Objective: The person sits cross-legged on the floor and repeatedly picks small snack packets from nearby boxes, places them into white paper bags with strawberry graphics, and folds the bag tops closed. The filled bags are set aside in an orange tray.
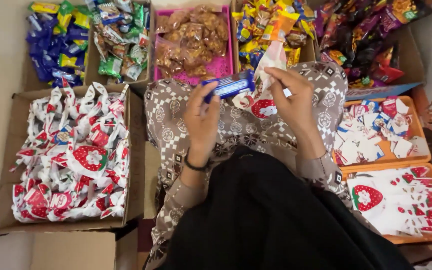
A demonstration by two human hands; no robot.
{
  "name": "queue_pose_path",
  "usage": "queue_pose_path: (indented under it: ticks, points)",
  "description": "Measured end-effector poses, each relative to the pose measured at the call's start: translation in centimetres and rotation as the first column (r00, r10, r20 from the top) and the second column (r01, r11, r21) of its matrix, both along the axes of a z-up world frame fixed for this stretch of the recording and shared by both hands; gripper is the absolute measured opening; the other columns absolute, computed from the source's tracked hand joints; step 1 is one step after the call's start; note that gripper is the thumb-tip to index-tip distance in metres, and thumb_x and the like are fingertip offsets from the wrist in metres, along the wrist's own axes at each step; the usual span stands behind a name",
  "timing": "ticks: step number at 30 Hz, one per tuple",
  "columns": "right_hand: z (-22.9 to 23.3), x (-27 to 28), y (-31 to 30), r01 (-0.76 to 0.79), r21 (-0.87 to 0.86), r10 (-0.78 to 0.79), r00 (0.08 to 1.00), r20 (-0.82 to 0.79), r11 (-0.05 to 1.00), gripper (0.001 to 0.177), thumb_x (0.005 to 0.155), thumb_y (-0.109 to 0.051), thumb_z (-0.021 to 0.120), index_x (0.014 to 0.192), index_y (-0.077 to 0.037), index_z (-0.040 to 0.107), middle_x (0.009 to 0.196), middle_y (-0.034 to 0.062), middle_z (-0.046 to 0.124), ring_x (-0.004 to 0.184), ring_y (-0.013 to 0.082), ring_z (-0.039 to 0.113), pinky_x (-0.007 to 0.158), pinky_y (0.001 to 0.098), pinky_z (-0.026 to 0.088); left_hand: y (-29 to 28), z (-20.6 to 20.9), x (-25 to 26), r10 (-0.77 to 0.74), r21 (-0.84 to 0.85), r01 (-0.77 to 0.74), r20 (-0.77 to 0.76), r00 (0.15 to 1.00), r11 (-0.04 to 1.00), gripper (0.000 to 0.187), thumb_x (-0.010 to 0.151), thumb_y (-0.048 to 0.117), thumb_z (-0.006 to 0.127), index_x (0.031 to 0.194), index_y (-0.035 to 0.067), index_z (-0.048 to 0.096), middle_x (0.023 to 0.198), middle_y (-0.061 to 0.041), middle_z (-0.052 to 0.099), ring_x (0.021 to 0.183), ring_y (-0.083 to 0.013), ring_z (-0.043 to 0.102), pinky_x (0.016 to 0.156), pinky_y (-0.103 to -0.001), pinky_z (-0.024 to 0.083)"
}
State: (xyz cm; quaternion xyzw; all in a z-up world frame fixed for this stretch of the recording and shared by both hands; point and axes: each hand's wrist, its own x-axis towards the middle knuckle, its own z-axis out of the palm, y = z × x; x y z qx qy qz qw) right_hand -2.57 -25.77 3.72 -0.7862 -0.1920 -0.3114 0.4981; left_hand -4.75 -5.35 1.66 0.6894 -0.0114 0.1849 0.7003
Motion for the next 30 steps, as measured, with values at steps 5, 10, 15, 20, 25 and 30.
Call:
queue_pose_path:
  ticks: [5, 10, 15, 20, 25, 30]
  points:
    - [0.1, -0.6, 0.1, -0.029, -0.009, 0.029, 0.999, -0.019, 1.0, 0.026, 0.096, 0.013, 0.065, 0.116, 0.002, 0.077, 0.088, 0.021, 0.07, 0.077, 0.0345, 0.07, 0.065, 0.0384, 0.054, -2.2, -0.8, -0.6, -0.169, 0.042, 0.165, 0.124, 0.978, 0.985, 0.029, 0.101, 0.009, 0.06, 0.13, 0.01, 0.066, 0.134, -0.019, 0.055, 0.124, -0.0367, 0.061, 0.103, -0.046, 0.056]
    - [-0.5, -0.6, 0.9, -0.055, -0.028, 0.053, 0.998, -0.046, 0.998, 0.029, 0.094, 0.012, 0.067, 0.116, -0.002, 0.079, 0.096, 0.021, 0.072, 0.082, 0.0365, 0.072, 0.069, 0.0413, 0.056, -3.1, -2.3, -0.6, -0.217, 0.306, 0.155, 0.183, 0.959, 0.939, 0.036, 0.098, 0.021, 0.069, 0.132, 0.01, 0.063, 0.131, -0.018, 0.061, 0.123, -0.0356, 0.063, 0.106, -0.047, 0.052]
    - [0.4, -1.2, 1.4, -0.068, -0.052, 0.065, 0.996, -0.067, 0.996, 0.028, 0.095, 0.013, 0.065, 0.116, 0.0, 0.078, 0.089, 0.022, 0.07, 0.077, 0.0371, 0.071, 0.065, 0.0412, 0.055, -4.2, -4.0, 0.2, -0.288, 0.496, 0.112, 0.294, 0.911, 0.861, 0.057, 0.077, 0.02, 0.09, 0.12, 0.001, 0.059, 0.117, -0.023, 0.064, 0.104, -0.0442, 0.066, 0.092, -0.053, 0.053]
    - [-0.3, -1.3, 1.1, -0.072, -0.039, 0.068, 0.993, -0.095, 0.997, 0.029, 0.095, 0.012, 0.065, 0.117, -0.002, 0.078, 0.091, 0.0195, 0.07, 0.079, 0.0328, 0.071, 0.066, 0.0402, 0.056, -5.5, -4.9, -0.4, -0.24, 0.535, 0.062, 0.269, 0.933, 0.842, 0.042, 0.082, 0.007, 0.079, 0.118, -0.001, 0.058, 0.101, -0.026, 0.064, 0.09, -0.0473, 0.066, 0.073, -0.054, 0.055]
    - [-1.1, -1.3, 0.4, -0.08, -0.005, 0.079, 0.992, -0.096, 0.997, 0.028, 0.097, 0.011, 0.064, 0.119, -0.001, 0.077, 0.093, 0.0196, 0.07, 0.083, 0.0328, 0.071, 0.068, 0.0395, 0.056, -5.5, -3.0, -0.3, -0.18, 0.52, 0.039, 0.223, 0.958, 0.853, 0.059, 0.083, 0.011, 0.082, 0.133, 0.007, 0.052, 0.132, -0.015, 0.056, 0.111, -0.0392, 0.067, 0.081, -0.044, 0.062]
    - [-0.7, -1.6, 0.5, -0.082, -0.007, 0.081, 0.993, -0.088, 0.997, 0.028, 0.095, 0.011, 0.066, 0.118, -0.001, 0.078, 0.087, 0.0179, 0.068, 0.075, 0.0278, 0.068, 0.065, 0.0382, 0.054, -4.8, -4.5, 1.4, -0.227, 0.596, -0.032, 0.355, 0.907, 0.802, 0.025, 0.084, 0.005, 0.071, 0.107, 0.008, 0.064, 0.099, -0.009, 0.066, 0.097, -0.0373, 0.067, 0.088, -0.048, 0.051]
